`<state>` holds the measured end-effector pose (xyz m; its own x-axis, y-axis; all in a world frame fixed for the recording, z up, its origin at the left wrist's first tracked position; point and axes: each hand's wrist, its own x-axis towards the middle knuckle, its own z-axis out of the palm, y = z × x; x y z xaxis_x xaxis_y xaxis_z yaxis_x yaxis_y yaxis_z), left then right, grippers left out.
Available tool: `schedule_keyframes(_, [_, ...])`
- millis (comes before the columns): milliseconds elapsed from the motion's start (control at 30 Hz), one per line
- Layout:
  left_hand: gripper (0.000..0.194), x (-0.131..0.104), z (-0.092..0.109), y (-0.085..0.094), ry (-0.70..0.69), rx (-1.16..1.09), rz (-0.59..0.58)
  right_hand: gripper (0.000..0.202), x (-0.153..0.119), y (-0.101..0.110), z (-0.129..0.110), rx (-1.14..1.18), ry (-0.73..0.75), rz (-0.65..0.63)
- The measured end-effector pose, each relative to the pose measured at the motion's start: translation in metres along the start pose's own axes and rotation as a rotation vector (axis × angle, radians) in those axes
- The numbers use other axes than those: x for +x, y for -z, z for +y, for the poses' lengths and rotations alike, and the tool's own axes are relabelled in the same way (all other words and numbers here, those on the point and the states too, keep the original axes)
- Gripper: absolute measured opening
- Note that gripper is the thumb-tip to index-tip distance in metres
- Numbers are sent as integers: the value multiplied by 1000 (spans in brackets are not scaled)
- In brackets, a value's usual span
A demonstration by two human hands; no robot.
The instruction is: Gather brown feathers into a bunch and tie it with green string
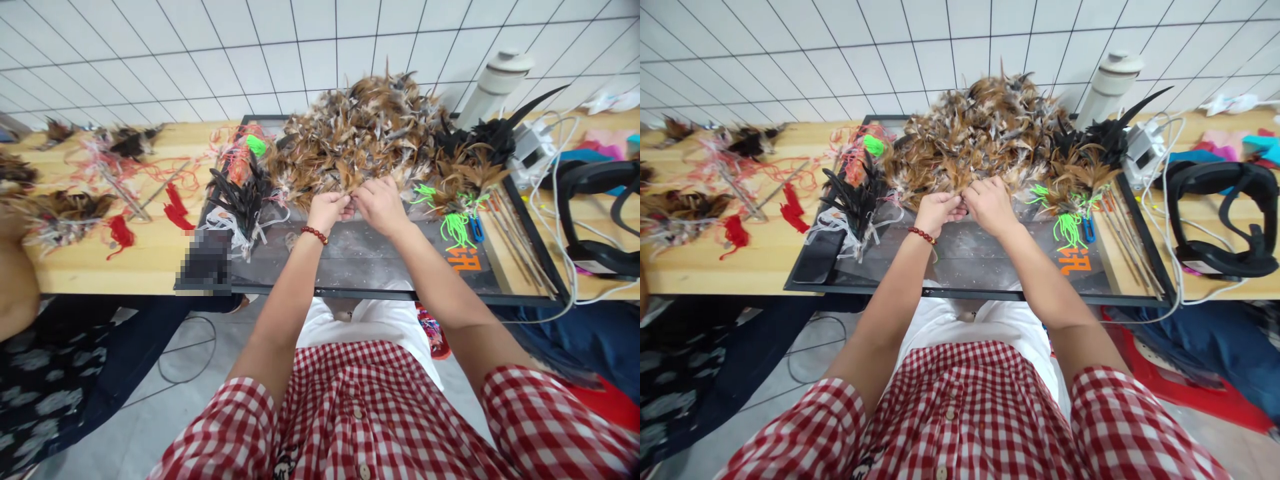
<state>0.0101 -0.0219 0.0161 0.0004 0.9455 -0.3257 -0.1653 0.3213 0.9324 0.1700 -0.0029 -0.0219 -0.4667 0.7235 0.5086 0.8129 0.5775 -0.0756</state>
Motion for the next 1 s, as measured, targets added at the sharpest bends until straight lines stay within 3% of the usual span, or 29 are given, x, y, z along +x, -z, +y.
schedule_keyframes(233, [35,1,-2,0,6,102,-61,32,2,3,0,11,-29,13])
schedule_keyframes(400, [28,3,-1,1,-30,-22,-2,29,1,18,27,0,-342,97])
schedule_keyframes(533, [24,5,-1,2,-48,-100,61,22,1,23,42,41,-494,11])
schedule_keyframes(633, [23,7,-1,3,-70,-128,87,26,2,20,34,90,-452,-71])
schedule_keyframes(767, [23,10,-3,4,-68,-149,97,54,2,13,17,72,-323,-173])
schedule_keyframes(833, [22,9,-3,4,-69,-150,92,47,1,11,14,59,-304,-202])
schedule_keyframes(900, [21,9,-3,4,-79,-154,86,35,1,10,17,88,-308,-144])
schedule_keyframes(1000, [22,7,-2,4,-90,-179,82,27,4,9,24,243,-276,69])
